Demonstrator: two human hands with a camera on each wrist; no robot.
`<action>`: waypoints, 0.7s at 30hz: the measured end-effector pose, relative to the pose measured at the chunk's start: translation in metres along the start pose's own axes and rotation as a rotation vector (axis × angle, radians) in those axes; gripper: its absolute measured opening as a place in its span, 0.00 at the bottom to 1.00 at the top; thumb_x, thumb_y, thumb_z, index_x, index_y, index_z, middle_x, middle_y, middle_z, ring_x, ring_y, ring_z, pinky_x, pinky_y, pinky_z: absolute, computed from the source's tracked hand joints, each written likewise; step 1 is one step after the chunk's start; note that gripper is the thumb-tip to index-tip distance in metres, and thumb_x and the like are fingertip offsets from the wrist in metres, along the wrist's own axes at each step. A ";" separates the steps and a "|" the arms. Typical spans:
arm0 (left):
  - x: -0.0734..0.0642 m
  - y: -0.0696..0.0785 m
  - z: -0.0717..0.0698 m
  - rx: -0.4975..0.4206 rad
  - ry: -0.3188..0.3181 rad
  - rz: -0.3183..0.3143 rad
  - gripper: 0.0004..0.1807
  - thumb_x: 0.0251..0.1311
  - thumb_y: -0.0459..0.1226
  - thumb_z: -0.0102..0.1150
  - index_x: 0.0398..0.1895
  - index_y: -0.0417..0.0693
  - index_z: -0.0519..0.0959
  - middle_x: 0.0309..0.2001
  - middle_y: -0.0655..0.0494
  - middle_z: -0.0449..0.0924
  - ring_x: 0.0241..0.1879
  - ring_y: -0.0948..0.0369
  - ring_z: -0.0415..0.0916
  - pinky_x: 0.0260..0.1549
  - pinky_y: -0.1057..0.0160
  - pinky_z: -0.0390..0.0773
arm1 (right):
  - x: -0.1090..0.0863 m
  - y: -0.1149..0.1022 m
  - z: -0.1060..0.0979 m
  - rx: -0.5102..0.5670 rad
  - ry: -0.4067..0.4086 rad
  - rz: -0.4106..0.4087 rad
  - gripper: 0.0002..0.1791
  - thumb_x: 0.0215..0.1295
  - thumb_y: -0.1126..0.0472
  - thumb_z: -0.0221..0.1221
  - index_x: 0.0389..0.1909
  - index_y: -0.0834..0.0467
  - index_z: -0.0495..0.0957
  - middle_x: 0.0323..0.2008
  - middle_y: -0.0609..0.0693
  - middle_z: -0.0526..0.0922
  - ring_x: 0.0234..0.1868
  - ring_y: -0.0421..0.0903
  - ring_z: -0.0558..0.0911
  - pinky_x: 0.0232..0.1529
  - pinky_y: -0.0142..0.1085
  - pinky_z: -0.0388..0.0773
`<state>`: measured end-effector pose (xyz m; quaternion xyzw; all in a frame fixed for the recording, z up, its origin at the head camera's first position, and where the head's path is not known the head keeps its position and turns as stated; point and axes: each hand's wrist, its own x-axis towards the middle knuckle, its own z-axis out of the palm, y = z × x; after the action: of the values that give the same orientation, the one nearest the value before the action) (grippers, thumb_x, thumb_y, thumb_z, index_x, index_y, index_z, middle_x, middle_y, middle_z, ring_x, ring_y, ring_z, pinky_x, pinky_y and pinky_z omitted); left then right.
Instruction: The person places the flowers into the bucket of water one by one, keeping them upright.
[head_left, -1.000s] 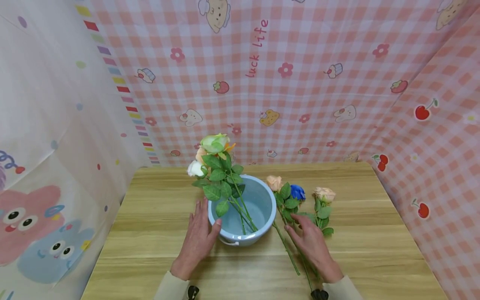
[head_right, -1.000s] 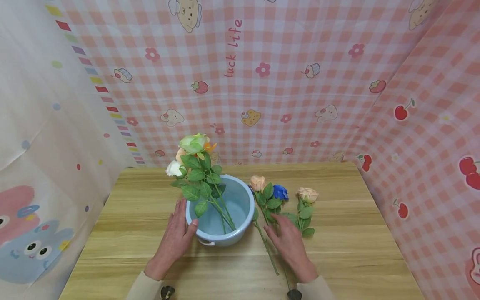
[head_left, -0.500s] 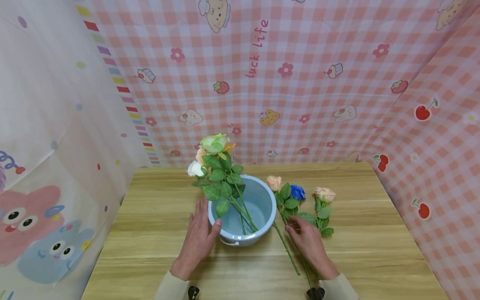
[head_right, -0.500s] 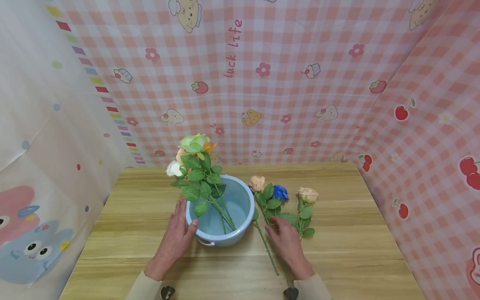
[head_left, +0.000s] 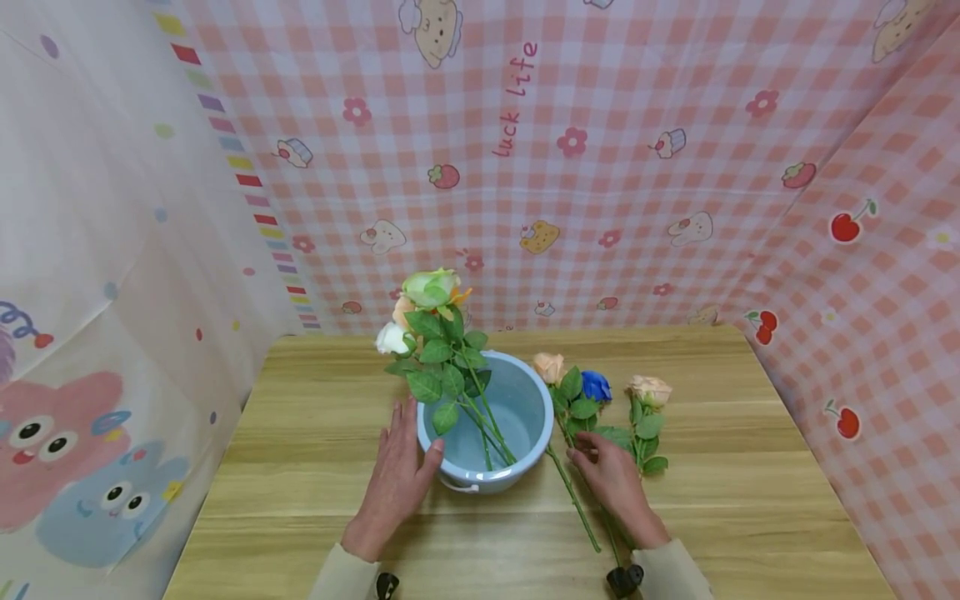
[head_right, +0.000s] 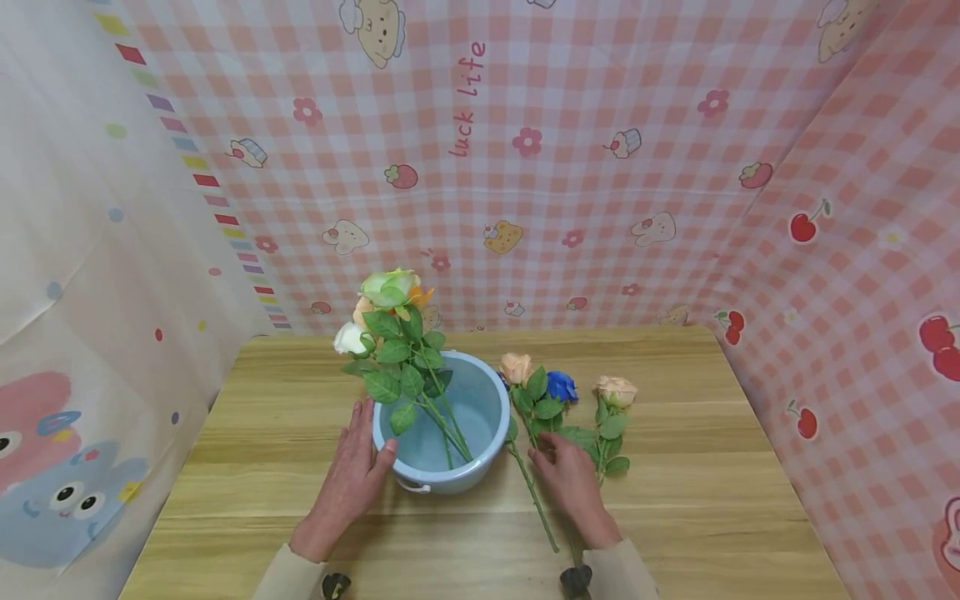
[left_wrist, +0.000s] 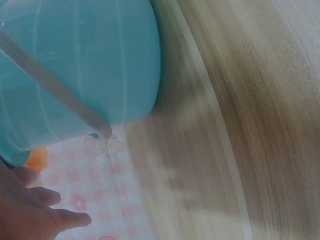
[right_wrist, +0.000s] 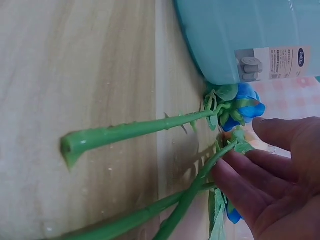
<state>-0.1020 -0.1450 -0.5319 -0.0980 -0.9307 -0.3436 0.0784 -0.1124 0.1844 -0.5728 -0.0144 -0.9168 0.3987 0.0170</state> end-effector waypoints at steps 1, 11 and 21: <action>0.000 0.000 0.000 -0.004 -0.001 0.000 0.43 0.75 0.47 0.49 0.82 0.33 0.46 0.80 0.34 0.49 0.80 0.38 0.44 0.72 0.30 0.49 | 0.001 0.000 0.000 0.005 -0.003 0.005 0.19 0.69 0.60 0.67 0.56 0.66 0.82 0.47 0.60 0.89 0.48 0.59 0.88 0.50 0.53 0.84; 0.001 -0.001 0.000 -0.005 0.000 0.003 0.43 0.75 0.47 0.48 0.82 0.32 0.46 0.80 0.34 0.48 0.79 0.36 0.46 0.72 0.29 0.49 | 0.009 0.002 -0.005 -0.031 -0.049 0.051 0.16 0.66 0.61 0.68 0.51 0.65 0.85 0.40 0.55 0.90 0.44 0.54 0.88 0.47 0.51 0.84; 0.001 -0.001 0.001 0.002 0.003 0.001 0.43 0.76 0.48 0.48 0.82 0.32 0.46 0.80 0.34 0.48 0.79 0.36 0.45 0.72 0.29 0.50 | 0.018 0.006 -0.006 -0.078 -0.089 0.070 0.11 0.62 0.65 0.68 0.44 0.62 0.88 0.31 0.46 0.87 0.32 0.42 0.83 0.35 0.41 0.79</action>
<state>-0.1030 -0.1453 -0.5336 -0.0980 -0.9308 -0.3428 0.0802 -0.1299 0.1936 -0.5726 -0.0292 -0.9305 0.3632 -0.0382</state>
